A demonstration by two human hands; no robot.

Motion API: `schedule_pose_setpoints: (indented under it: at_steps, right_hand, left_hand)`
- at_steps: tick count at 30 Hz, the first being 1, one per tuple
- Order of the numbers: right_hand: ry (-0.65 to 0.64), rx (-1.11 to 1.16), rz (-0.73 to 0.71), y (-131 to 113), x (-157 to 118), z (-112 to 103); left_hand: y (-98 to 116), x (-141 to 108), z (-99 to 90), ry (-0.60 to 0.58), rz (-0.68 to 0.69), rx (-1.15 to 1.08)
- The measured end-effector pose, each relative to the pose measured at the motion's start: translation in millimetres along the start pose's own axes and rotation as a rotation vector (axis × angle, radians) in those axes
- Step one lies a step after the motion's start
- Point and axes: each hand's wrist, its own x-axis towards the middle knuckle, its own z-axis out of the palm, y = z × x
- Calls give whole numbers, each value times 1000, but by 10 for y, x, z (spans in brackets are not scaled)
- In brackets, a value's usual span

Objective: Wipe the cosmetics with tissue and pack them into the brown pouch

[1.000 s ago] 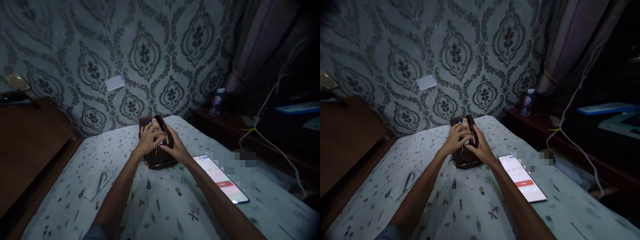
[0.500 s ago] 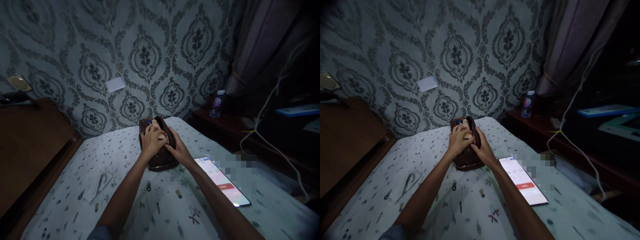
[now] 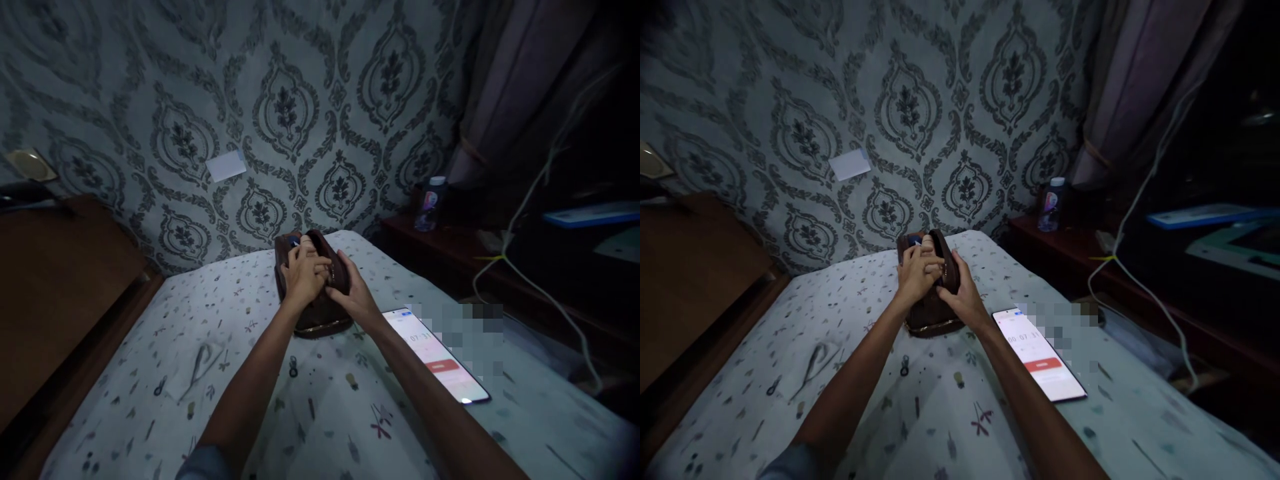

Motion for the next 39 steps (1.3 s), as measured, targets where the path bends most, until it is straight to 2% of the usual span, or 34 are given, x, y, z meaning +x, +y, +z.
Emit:
schedule_pose_setpoints:
  at_steps: [7,13,17,21,24,27,30,36,39]
  right_hand:
    - [17,-221,-123,72,-13,100]
    - [1,-259,-145,67,-22,134]
    - [-7,-264,-140,44,-28,166]
    - [-7,-275,-151,51,-27,184]
    - [-5,-280,-157,57,-27,184]
    - [-12,-272,-176,55,-16,171]
    - [0,-265,-166,62,34,145]
    - [13,-231,-70,46,259,79]
    - [71,-102,-24,14,362,84]
  left_hand:
    - [-64,12,37,23,45,-81]
    - [-99,-12,23,14,89,-68]
    - [-216,14,5,6,113,-174]
    - [-388,4,71,65,174,-360]
    - [-483,-70,211,181,236,-496]
    - [-534,-135,355,297,183,-609]
    - [-565,-105,415,330,122,-670]
    - [-636,267,386,517,-24,-684]
    - [-712,480,416,530,-111,-732]
